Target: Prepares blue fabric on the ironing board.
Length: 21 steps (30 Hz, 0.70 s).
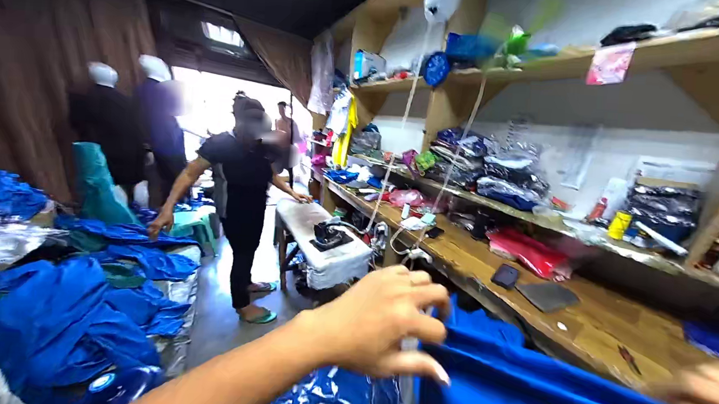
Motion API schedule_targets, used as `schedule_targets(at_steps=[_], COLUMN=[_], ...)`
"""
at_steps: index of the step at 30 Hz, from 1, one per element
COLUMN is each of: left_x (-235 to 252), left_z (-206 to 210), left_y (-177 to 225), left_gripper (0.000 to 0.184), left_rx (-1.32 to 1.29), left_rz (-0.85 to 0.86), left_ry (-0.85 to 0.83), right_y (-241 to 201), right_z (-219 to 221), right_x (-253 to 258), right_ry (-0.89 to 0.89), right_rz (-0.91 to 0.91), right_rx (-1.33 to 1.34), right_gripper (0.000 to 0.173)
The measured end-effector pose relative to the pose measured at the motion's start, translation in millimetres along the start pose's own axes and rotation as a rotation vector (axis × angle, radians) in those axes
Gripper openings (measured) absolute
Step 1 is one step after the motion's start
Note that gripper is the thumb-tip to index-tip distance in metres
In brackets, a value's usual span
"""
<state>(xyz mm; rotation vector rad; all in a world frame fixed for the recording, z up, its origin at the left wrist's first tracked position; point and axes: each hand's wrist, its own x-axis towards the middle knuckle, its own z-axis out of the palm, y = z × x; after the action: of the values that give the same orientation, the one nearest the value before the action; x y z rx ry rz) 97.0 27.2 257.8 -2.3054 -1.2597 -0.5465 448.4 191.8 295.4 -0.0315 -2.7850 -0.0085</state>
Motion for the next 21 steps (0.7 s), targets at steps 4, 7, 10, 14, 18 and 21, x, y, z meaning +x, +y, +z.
schedule_targets(at_steps=[4,7,10,14,18,21], left_x=[-9.2,-9.1,-5.1,-0.2,1.5,8.3], left_z=[28.3,31.0,26.7,22.1,38.9,40.8], left_y=[-8.6,-5.2,-0.2,-2.4,-2.2,5.9], left_gripper=[0.029,0.026,0.022,0.019,0.022,0.017], left_rx=[0.062,0.024,-0.041,-0.071,-0.092,-0.22], left_rz=[0.003,0.016,0.041,0.034,-0.008,-0.025], left_ry=[-0.006,0.079,0.148,0.256,0.18,0.211], right_y=[20.9,15.8,1.0,-0.4,14.1,8.3], right_z=[53.1,65.2,53.6,39.7,56.2,52.2], right_x=[-13.5,-20.7,-23.8,-24.4,-27.7,-31.6], right_ry=[0.162,0.343,0.329,0.355,0.335,0.328], right_rz=[-0.029,-0.017,0.007,-0.01,0.055,0.139], right_rx=[-0.171,-0.246,-0.27,-0.229,-0.231,-0.187], right_gripper=[0.031,0.035,0.029,0.033,0.032,0.034])
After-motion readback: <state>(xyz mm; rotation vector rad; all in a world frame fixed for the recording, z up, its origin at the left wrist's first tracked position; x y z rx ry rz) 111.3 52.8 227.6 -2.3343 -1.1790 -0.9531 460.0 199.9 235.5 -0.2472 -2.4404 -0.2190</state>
